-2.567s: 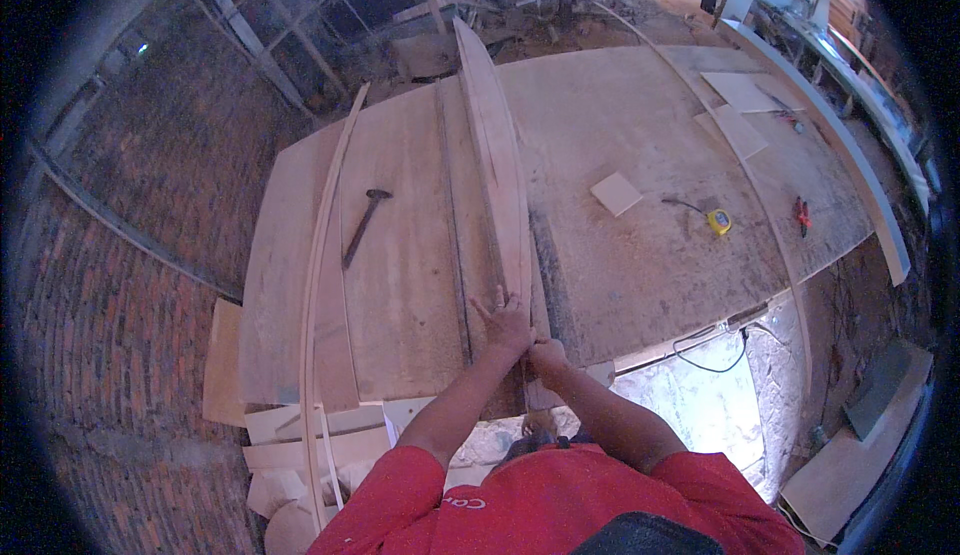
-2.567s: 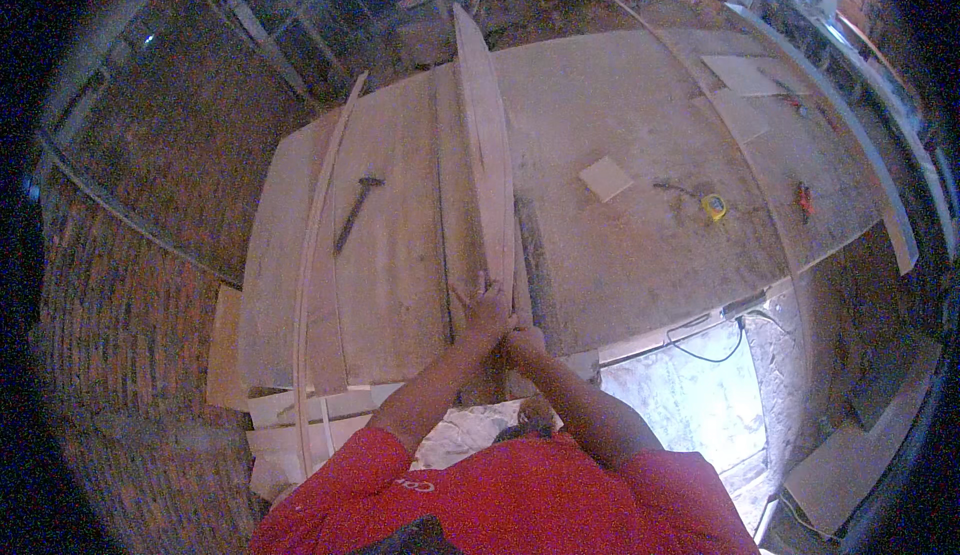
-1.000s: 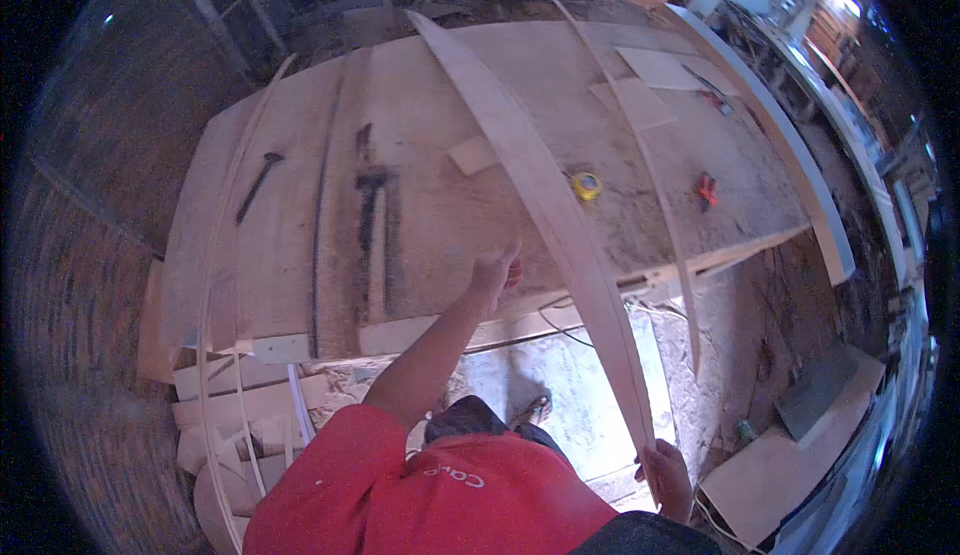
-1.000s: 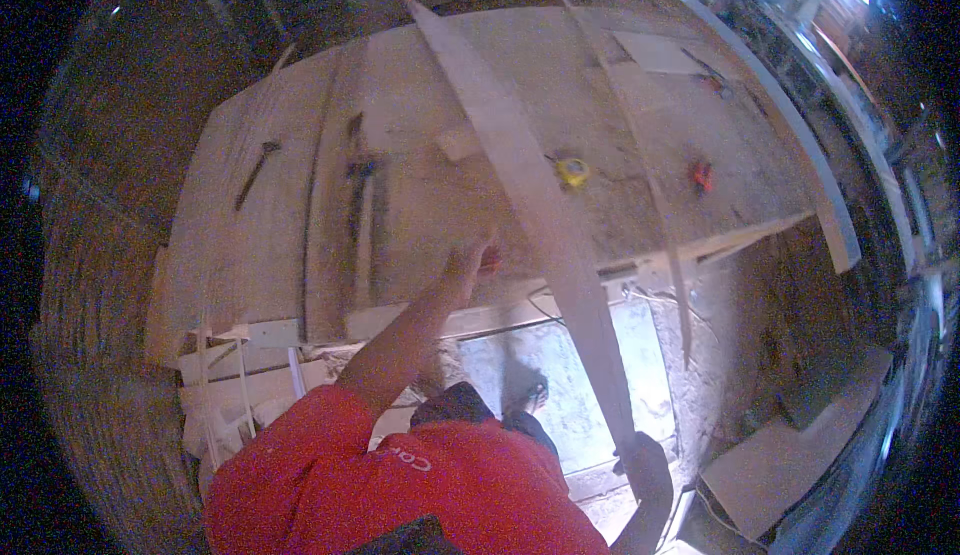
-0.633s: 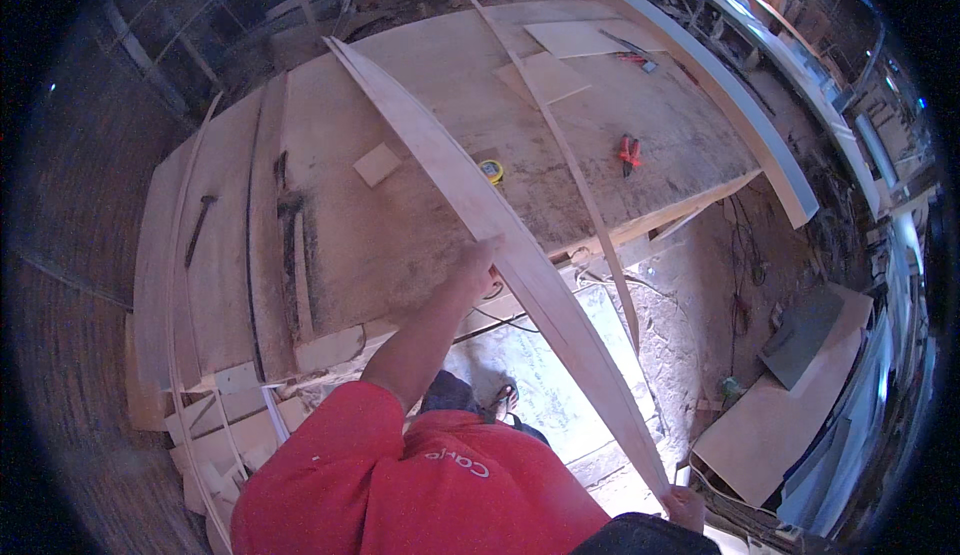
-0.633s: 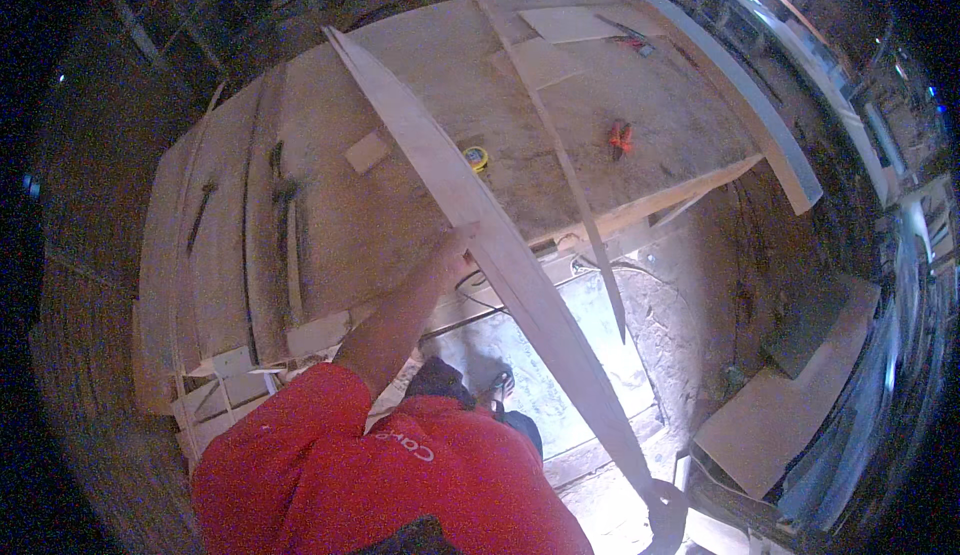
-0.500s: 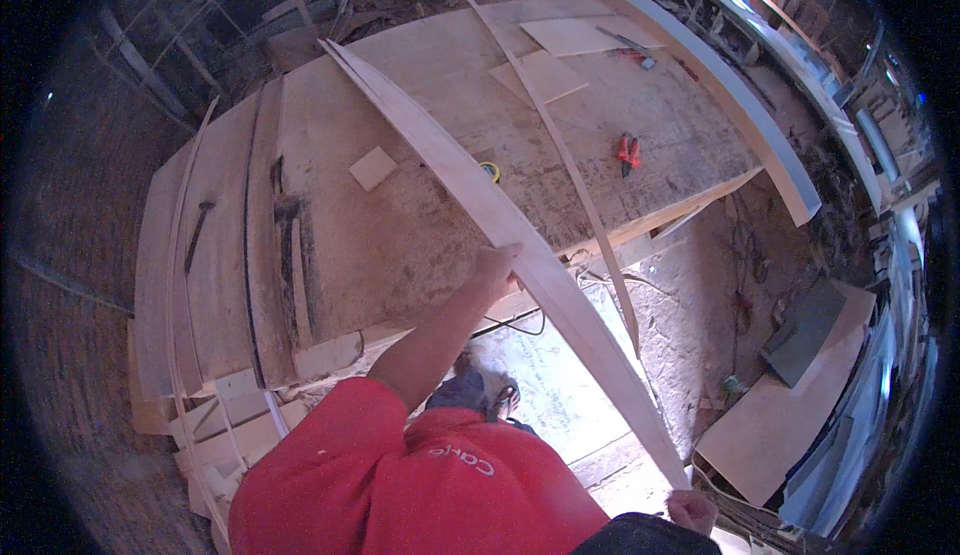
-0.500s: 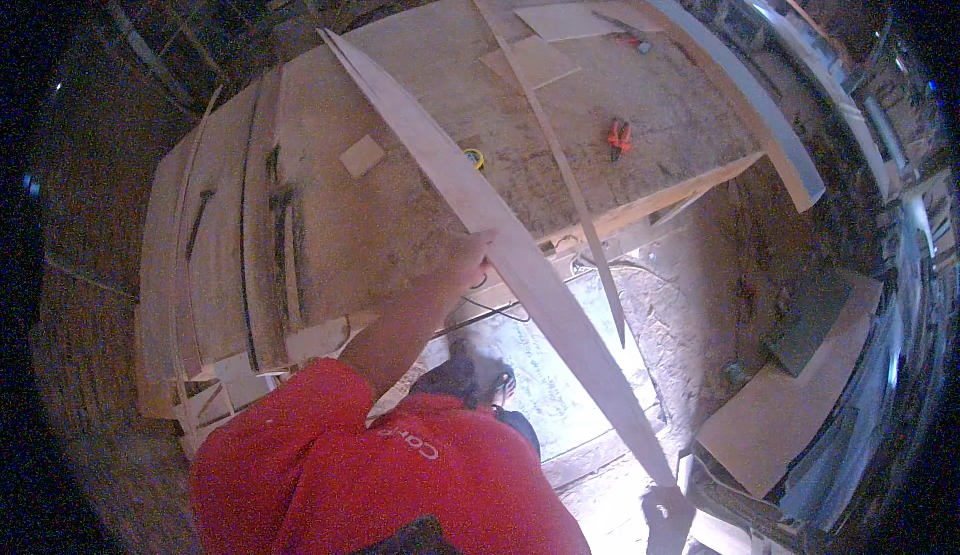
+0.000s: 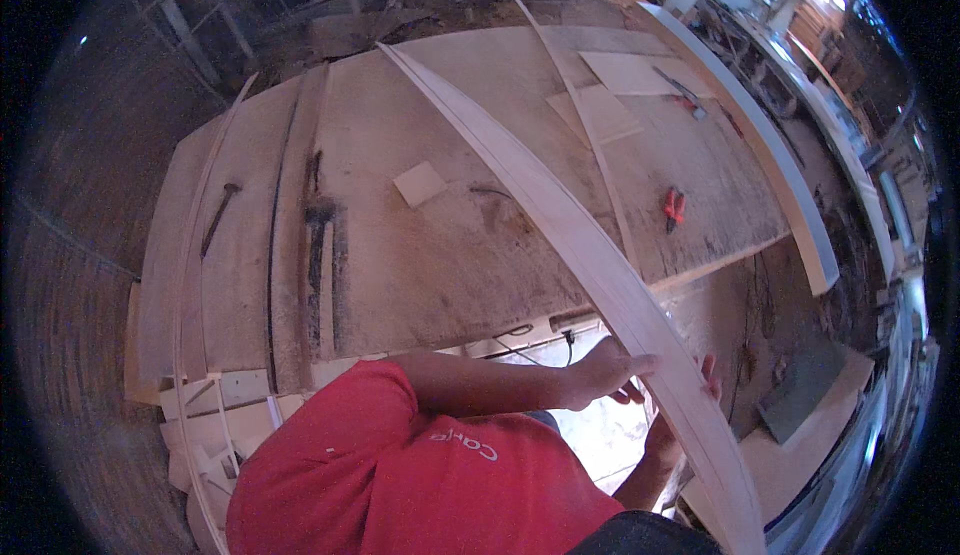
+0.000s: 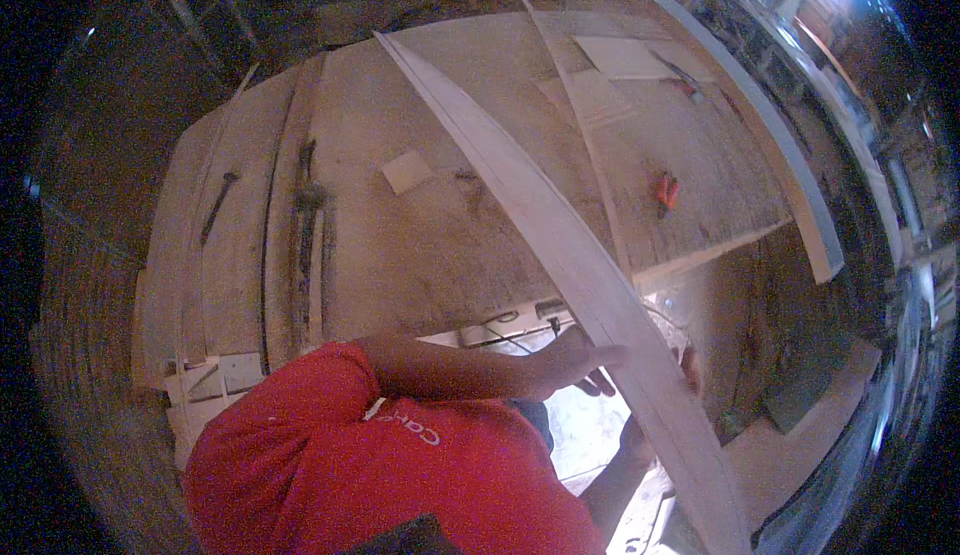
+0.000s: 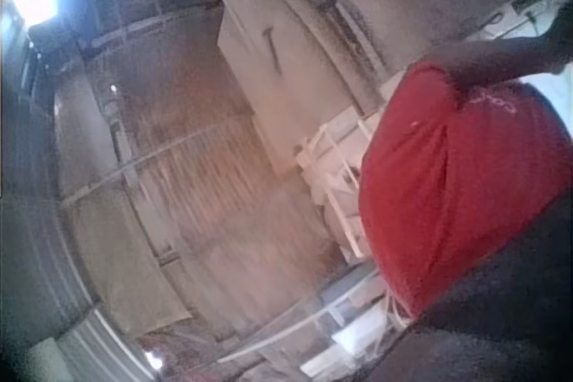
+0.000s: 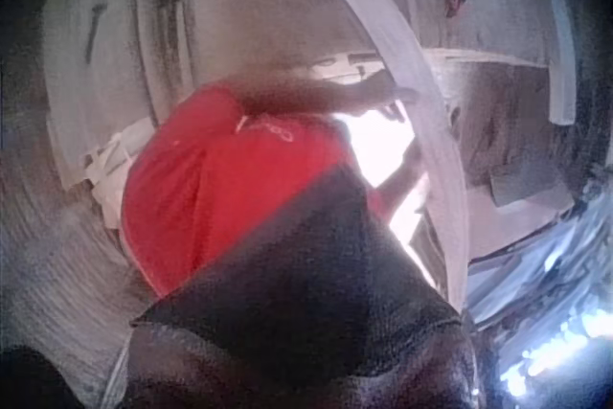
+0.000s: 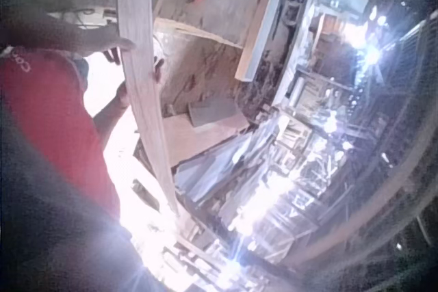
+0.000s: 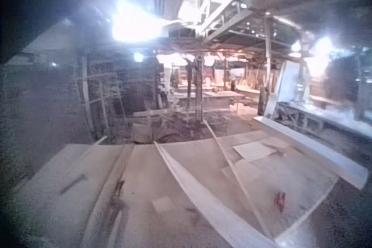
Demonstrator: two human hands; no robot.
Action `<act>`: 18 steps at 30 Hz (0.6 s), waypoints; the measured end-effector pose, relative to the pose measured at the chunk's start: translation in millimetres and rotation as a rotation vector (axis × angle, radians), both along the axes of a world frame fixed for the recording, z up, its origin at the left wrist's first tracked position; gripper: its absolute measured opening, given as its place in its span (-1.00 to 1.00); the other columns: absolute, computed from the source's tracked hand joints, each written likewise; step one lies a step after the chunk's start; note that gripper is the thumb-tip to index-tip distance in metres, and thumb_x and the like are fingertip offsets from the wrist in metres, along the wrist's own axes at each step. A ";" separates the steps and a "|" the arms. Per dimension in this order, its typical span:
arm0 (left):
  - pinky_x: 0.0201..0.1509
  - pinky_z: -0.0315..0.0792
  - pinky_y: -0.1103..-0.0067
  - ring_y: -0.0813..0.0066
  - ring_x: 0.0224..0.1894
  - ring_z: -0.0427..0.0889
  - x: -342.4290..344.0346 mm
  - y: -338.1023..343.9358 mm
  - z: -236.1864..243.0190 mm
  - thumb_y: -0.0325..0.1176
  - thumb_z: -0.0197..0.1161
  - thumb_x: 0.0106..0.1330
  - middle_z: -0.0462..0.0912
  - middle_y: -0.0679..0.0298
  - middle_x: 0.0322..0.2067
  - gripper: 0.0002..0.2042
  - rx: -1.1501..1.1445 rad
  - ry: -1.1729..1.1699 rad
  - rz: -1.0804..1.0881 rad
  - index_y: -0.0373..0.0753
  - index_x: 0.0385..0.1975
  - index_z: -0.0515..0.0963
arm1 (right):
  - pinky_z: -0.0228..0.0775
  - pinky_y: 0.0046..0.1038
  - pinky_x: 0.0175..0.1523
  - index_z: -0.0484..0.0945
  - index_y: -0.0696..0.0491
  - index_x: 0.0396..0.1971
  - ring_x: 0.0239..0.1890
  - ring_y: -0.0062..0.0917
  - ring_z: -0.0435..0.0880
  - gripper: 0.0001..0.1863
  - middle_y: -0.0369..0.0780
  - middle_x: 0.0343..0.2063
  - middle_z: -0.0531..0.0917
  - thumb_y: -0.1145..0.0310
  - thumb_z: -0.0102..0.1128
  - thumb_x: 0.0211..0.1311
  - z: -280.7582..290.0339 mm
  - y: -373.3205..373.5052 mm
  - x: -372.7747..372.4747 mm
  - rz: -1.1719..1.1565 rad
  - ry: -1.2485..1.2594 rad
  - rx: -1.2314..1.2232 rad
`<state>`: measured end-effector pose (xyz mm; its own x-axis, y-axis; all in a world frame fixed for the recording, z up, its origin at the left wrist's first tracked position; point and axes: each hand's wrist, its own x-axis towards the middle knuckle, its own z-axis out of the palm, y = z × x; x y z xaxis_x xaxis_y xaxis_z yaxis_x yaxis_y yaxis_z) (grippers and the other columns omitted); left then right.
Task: The person positions a long wooden strip on a workbench, marks it with a pencil using a square, and cuts it with a hand saw. The person then measures and marks another piece of wood before cutting it as well.
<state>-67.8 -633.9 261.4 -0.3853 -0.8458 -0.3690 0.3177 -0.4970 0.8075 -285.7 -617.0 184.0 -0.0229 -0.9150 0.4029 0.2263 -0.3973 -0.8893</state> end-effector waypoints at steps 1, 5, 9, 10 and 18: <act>-0.25 0.71 0.41 0.33 -0.32 0.79 8.6 -3.9 7.5 0.19 0.34 0.33 0.78 0.12 -0.17 -0.38 -0.033 -0.003 -0.055 -0.35 0.02 0.63 | 0.00 0.06 0.58 0.15 0.01 0.50 0.53 -0.12 0.20 -0.13 -0.07 0.48 0.26 -0.01 0.35 0.32 -7.3 -1.0 -18.0 -0.017 0.085 0.017; -0.52 0.45 0.44 0.54 -0.64 0.54 94.0 -22.4 -13.2 0.45 0.45 0.06 0.52 0.33 -0.75 -0.30 -0.593 -0.795 -0.191 -0.21 -0.73 0.60 | 0.09 0.00 0.55 0.40 0.06 0.28 0.42 -0.16 0.38 -0.39 -0.11 0.35 0.47 -0.01 0.27 0.42 -28.7 -10.2 -67.7 0.256 -0.371 0.100; 0.04 0.43 0.17 0.17 -0.05 0.58 169.0 -48.8 -26.7 0.39 0.61 -0.23 0.63 0.12 -0.14 -0.15 -0.778 -1.469 0.604 -0.14 -0.01 0.60 | 0.18 -0.12 0.52 0.44 0.14 0.33 0.38 -0.21 0.44 -0.28 -0.09 0.33 0.51 -0.14 0.20 0.43 -78.5 -26.7 -197.0 0.900 -1.672 0.293; 0.26 0.34 0.05 0.04 0.18 0.53 180.9 -63.7 -29.2 0.37 0.62 -0.26 0.60 0.07 0.07 0.00 -0.955 -1.568 0.739 -0.11 0.22 0.52 | 0.20 -0.13 0.51 0.45 0.15 0.34 0.38 -0.22 0.45 -0.24 -0.08 0.33 0.51 -0.19 0.18 0.42 -85.2 -30.1 -235.6 0.991 -1.780 0.298; 0.42 -0.16 -0.42 0.03 0.43 0.36 145.1 -177.3 -30.6 0.36 0.63 -0.42 0.47 0.19 0.31 0.26 -1.166 -1.716 0.156 -0.04 0.45 0.29 | 0.27 -0.06 0.46 0.52 0.00 0.30 0.34 -0.29 0.51 -0.30 -0.18 0.31 0.56 -0.18 0.28 0.35 12.3 -74.7 -337.6 -0.859 -0.791 0.141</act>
